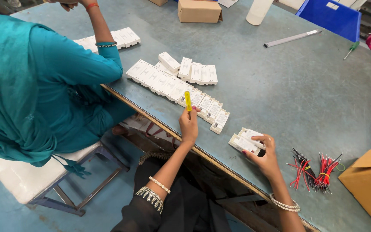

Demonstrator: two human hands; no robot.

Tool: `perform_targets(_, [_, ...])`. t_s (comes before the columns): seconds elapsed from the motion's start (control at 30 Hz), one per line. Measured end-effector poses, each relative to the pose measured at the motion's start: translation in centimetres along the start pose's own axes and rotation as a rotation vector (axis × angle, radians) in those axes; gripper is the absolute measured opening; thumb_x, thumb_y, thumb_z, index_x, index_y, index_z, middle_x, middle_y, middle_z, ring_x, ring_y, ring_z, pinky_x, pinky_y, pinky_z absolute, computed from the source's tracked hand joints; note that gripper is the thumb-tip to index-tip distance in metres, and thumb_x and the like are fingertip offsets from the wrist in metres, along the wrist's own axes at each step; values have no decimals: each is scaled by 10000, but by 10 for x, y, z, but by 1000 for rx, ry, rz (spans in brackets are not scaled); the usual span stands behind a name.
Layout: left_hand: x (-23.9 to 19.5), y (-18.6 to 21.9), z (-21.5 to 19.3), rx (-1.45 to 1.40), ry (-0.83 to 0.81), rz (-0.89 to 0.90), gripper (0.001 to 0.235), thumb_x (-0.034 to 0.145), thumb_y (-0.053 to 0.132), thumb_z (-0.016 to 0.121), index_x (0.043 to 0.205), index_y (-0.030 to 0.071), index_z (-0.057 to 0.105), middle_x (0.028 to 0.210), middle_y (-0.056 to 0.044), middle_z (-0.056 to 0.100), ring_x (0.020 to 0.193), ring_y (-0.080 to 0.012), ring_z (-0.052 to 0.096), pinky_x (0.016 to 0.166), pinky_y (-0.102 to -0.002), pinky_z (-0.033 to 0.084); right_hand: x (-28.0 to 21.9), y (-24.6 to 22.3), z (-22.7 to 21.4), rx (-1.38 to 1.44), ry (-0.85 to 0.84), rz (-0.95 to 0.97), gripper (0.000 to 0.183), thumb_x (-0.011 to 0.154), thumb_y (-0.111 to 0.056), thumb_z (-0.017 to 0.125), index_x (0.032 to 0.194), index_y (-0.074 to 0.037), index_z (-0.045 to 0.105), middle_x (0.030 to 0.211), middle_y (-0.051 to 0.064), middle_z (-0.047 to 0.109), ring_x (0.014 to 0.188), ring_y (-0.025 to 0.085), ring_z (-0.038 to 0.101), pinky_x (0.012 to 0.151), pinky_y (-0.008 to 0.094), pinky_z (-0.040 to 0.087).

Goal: The person uses a screwdriver to attach red and black wires to a row of white electrical modules on a workbench. She repeatedly inserts wire ends into terminal slots and tightens them, then repositions the modules and continues wiring additional units.

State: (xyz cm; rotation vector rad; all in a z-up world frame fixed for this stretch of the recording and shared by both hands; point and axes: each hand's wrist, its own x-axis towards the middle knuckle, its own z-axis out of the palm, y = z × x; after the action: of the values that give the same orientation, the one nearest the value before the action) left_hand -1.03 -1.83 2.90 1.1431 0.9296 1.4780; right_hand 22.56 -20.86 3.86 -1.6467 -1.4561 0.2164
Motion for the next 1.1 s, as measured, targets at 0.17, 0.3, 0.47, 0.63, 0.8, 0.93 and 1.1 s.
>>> perform_targets(0.17, [4,-23,-2,12,41,9,274,1017,220,546,968,11,716,669,9,495,606,-87,410,558,-300,347,1,-3,0,-218,-3,-109,498,654,-303,874,1108,-150,738,1439,196,482,1334,393,438,1108,474,334])
perform_targets(0.3, [16,-44,5,-2,57,102,308,1063,258,513,943,11,651,834,-76,697,779,-168,643,732,-339,518,4,3,1,-154,-22,-145,483,737,-375,818,1139,-126,721,1451,162,550,1317,354,505,1116,459,369])
perform_targets(0.47, [12,-46,15,36,24,94,298,1061,261,545,1028,-3,679,892,-114,720,818,-197,687,733,-353,529,18,25,20,-240,27,-174,469,784,-331,791,1169,-77,710,1417,155,587,1292,333,555,1098,445,421])
perform_targets(0.63, [3,-20,6,26,-28,21,303,1070,245,531,1073,-9,696,700,-57,600,584,-111,509,532,-324,405,85,20,81,-313,-6,-99,430,843,-297,757,1193,-52,701,1355,158,610,1249,314,575,1089,434,435])
perform_targets(0.8, [-8,-3,6,50,-36,45,307,1058,241,534,1044,-7,715,632,-50,557,553,-100,489,510,-323,386,100,7,91,-363,6,-24,393,902,-262,722,1217,-28,692,1293,161,632,1205,294,595,1080,422,448])
perform_targets(0.93, [10,-13,3,45,-43,-16,306,1057,293,539,1072,30,695,667,-39,593,594,-111,541,546,-337,438,80,40,57,-260,-52,-115,365,950,-234,695,1236,-9,685,1244,163,650,1171,278,611,1073,413,459])
perform_targets(1.1, [14,-47,10,67,8,64,302,1055,289,506,985,39,661,707,-71,615,624,-176,586,594,-361,473,47,67,2,-147,-79,-160,340,985,-168,660,1278,6,654,1267,169,664,1202,268,618,1053,389,461])
